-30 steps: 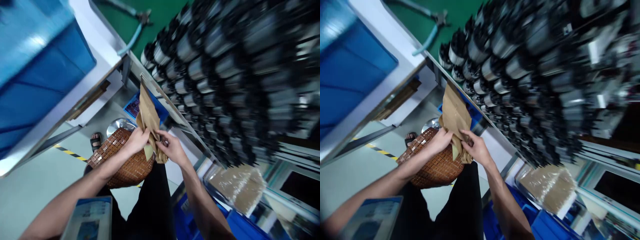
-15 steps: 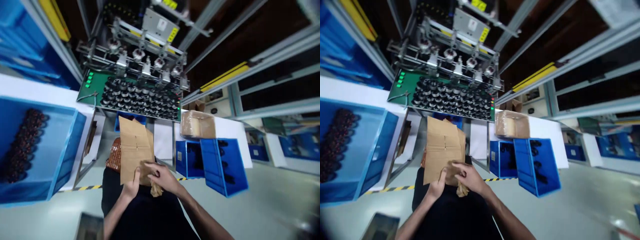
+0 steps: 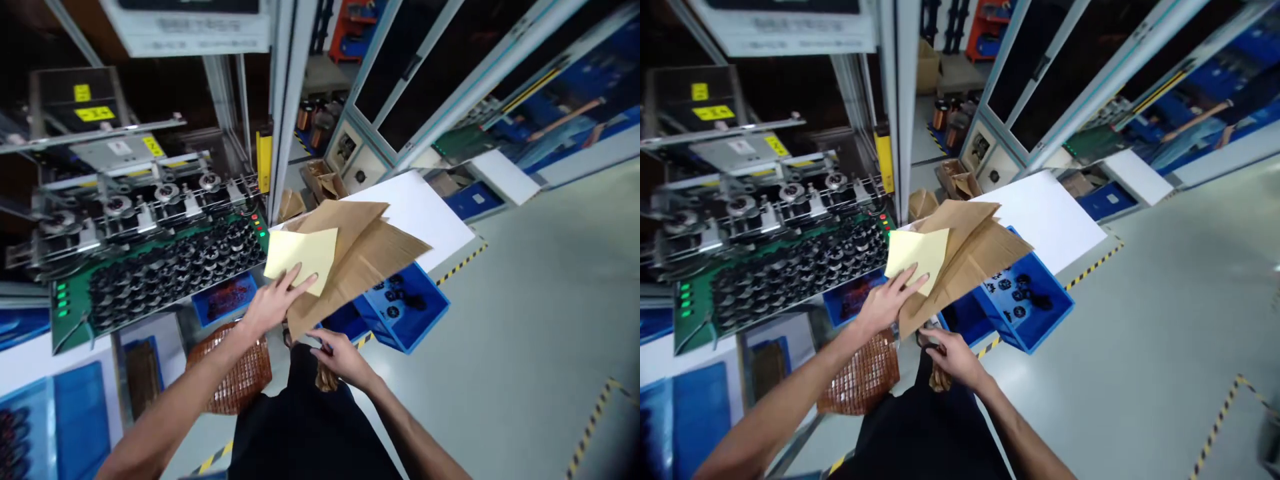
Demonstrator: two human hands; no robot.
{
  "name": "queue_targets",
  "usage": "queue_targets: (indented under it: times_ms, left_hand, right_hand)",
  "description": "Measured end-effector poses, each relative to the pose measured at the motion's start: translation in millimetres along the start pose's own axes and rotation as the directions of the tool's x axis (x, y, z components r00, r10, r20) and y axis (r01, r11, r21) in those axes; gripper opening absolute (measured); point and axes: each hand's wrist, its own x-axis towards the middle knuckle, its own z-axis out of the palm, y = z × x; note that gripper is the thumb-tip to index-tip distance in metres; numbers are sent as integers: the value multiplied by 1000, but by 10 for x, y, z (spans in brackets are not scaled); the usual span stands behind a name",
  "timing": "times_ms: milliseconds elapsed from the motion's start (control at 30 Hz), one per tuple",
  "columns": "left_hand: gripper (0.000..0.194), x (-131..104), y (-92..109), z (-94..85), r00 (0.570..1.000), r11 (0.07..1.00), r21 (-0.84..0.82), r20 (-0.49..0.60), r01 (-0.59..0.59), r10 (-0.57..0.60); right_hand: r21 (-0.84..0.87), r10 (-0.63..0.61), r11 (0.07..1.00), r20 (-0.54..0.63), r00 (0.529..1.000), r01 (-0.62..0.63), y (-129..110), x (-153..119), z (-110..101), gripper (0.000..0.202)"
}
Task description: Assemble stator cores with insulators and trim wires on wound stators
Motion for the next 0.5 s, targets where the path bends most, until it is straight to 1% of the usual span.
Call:
queue_targets:
  times_ms: [33, 100, 133, 200, 267, 367, 433, 500]
  left_hand:
    - [97, 376, -1, -58, 1000, 998, 59, 14, 3, -4]
    - [98, 1046, -10, -69, 998, 994, 111, 51, 22, -28]
    - [97, 1327, -13, -34, 996, 992, 121, 72, 37, -46]
    - [92, 1769, -1, 81, 989, 987, 147, 119, 72, -90]
    - [81, 2075, 51, 203, 977, 980, 169, 161, 109, -137]
    - [63, 2400, 195, 317, 963, 971, 187, 198, 148, -185]
    - [58, 2614, 296, 332, 959, 971, 178, 204, 161, -197]
    - [52, 2870, 368, 303, 959, 973, 149, 198, 174, -202]
  right_hand:
    - [24, 12, 1000, -9, 1000, -12, 112, 11, -165, 47]
    - [64, 49, 997, -26, 998, -47, 336, 12, -460, 53]
    - [80, 72, 994, -34, 997, -69, 447, -1, -588, 53]
    - [111, 121, 987, -53, 991, -115, 660, -52, -797, 55]
    - [143, 173, 976, -75, 982, -161, 855, -127, -949, 56]
    - [185, 243, 957, -106, 964, -221, 1078, -239, -1089, 54]
    - [208, 271, 947, -112, 956, -244, 1152, -285, -1147, 55]
    - [221, 281, 942, -115, 953, -251, 1156, -303, -1191, 59]
